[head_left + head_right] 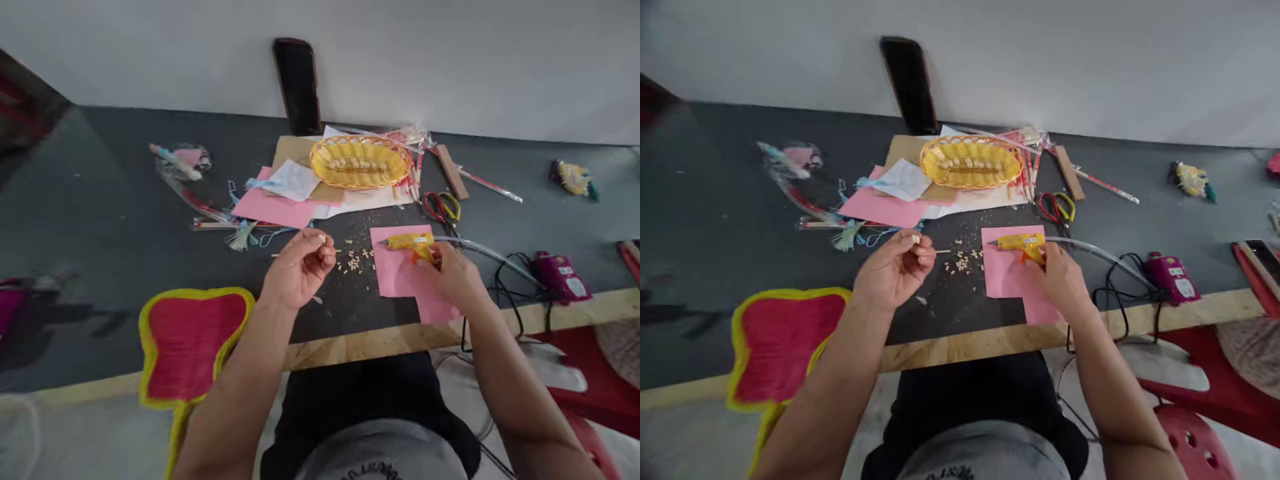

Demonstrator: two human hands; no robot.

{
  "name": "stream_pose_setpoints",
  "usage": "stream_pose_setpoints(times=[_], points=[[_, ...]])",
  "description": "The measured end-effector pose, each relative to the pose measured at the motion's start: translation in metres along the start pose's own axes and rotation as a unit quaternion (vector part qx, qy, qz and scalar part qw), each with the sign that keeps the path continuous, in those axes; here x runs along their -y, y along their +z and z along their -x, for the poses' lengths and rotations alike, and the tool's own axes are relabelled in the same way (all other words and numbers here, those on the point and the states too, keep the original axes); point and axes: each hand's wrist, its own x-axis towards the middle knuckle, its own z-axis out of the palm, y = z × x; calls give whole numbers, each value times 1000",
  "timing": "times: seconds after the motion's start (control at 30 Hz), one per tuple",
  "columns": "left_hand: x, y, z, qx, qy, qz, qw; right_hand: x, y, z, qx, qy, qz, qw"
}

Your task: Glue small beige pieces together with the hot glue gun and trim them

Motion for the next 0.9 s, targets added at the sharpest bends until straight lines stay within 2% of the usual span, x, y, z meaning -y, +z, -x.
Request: stream_pose_setpoints(times=[0.2, 0.3, 0.37, 0.43, 0.53, 0.63, 0.7, 0.8, 0.9], points=[[3, 1, -1, 7, 13, -14, 1000, -4, -2, -5, 12, -4, -20, 1000], [3, 1, -2, 6, 18, -12, 1000, -6, -5, -2, -5, -10, -99, 995], [3, 0, -3, 0, 20, -14, 1000, -7, -9, 0, -5, -4, -194, 981], [3, 0, -3, -7, 20, -19, 1000, -6, -13, 3, -4, 26, -321, 947], [3, -1, -2, 2, 10, -28, 1000, -4, -22, 8, 9, 94, -497, 862], [4, -2, -1, 33, 0, -28, 999, 0, -30, 15, 36, 132, -610, 781], [4, -4, -1, 50, -8, -28, 998, 5, -33, 21, 56, 127, -653, 745], [5, -6, 0, 66, -17, -39, 997, 14, -31, 31, 79, 75, -673, 732], [6, -5, 1, 65, -10, -61, 996, 24, -24, 42, 60, 23, -651, 756]])
